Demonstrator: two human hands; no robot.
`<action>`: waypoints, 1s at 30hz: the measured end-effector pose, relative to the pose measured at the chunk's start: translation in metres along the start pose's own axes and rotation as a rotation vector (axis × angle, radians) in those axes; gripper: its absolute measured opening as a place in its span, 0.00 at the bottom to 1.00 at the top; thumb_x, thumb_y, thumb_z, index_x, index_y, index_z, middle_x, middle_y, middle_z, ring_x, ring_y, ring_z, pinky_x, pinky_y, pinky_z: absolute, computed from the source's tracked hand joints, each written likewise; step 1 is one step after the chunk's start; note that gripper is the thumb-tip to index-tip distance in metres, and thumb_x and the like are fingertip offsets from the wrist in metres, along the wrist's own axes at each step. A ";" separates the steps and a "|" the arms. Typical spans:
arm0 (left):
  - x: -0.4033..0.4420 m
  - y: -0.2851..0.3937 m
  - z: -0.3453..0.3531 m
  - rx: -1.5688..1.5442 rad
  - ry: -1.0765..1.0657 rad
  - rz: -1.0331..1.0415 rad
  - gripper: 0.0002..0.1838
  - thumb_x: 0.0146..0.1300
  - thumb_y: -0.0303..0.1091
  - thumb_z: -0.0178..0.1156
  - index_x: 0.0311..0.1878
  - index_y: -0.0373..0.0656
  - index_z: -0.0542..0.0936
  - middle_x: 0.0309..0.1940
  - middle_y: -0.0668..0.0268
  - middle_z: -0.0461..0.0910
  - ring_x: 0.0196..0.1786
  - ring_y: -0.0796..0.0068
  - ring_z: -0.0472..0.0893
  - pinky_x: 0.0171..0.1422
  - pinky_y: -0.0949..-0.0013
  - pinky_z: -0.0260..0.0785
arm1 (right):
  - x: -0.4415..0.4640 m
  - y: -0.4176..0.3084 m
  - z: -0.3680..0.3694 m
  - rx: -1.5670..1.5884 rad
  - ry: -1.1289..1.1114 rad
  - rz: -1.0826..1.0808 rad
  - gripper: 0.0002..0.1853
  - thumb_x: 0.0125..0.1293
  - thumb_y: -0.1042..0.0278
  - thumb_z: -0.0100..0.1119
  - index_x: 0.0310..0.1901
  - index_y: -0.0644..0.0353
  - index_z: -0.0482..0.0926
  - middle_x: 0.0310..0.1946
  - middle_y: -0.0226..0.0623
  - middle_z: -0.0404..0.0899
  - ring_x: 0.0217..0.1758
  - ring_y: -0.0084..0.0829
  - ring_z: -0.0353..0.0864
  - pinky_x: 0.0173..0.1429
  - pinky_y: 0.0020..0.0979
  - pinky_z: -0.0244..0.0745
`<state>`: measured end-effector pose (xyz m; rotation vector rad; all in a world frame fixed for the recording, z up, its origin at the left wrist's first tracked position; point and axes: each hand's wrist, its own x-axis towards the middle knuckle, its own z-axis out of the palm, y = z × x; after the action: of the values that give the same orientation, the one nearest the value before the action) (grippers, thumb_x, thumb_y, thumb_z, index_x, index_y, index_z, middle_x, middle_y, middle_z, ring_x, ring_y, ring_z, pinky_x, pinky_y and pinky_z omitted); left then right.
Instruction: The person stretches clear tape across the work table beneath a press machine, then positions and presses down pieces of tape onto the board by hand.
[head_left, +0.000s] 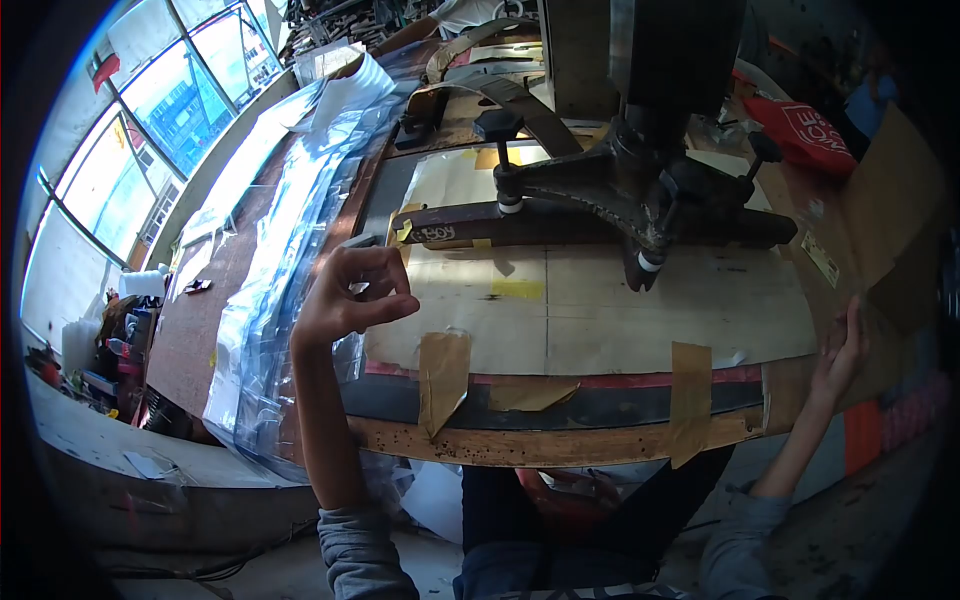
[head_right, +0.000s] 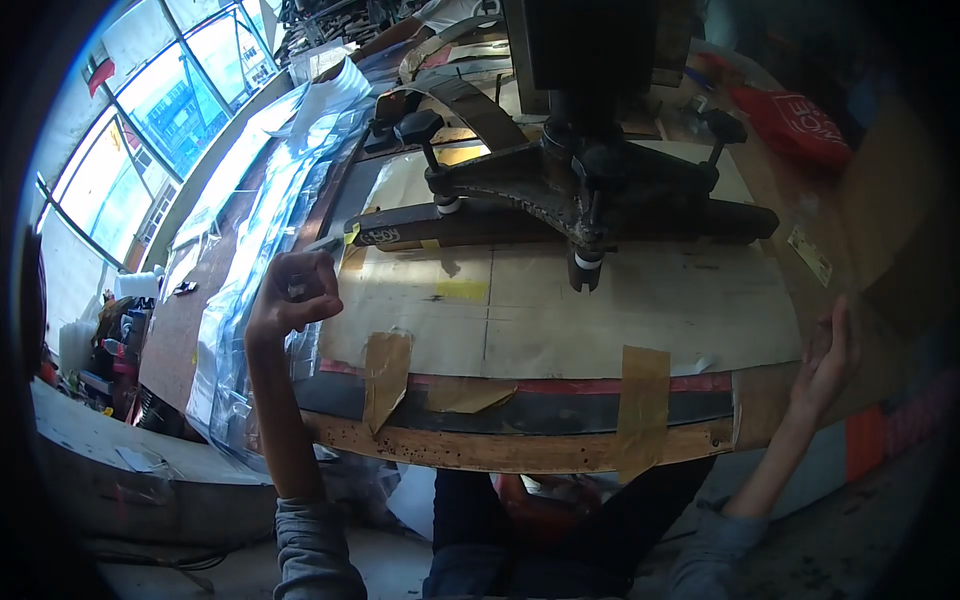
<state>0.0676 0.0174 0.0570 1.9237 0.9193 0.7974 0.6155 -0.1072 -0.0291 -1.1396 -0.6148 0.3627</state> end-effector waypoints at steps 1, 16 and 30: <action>0.000 -0.004 -0.002 0.009 -0.013 0.007 0.09 0.47 0.31 0.72 0.24 0.40 0.80 0.17 0.77 0.73 0.19 0.92 0.61 0.23 0.79 0.46 | 0.000 0.001 0.000 0.005 0.014 -0.015 0.11 0.62 0.58 0.64 0.30 0.56 0.77 0.24 0.23 0.70 0.20 0.11 0.63 0.20 0.20 0.49; 0.001 0.000 -0.003 0.111 -0.112 0.029 0.09 0.45 0.32 0.69 0.29 0.39 0.85 0.18 0.73 0.76 0.16 0.90 0.59 0.22 0.76 0.44 | 0.001 0.002 0.003 -0.049 0.035 -0.061 0.11 0.62 0.59 0.64 0.32 0.57 0.79 0.22 0.22 0.71 0.17 0.08 0.59 0.20 0.19 0.49; -0.001 0.004 -0.001 0.108 -0.132 0.010 0.11 0.45 0.34 0.71 0.22 0.40 0.77 0.17 0.75 0.71 0.17 0.91 0.61 0.22 0.78 0.45 | 0.000 -0.005 0.003 -0.399 -0.024 -0.109 0.16 0.63 0.52 0.62 0.36 0.59 0.79 0.24 0.25 0.74 0.26 0.18 0.73 0.25 0.22 0.61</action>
<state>0.0678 0.0157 0.0608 2.0494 0.8879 0.6292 0.6134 -0.1066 -0.0233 -1.4758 -0.7895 0.1629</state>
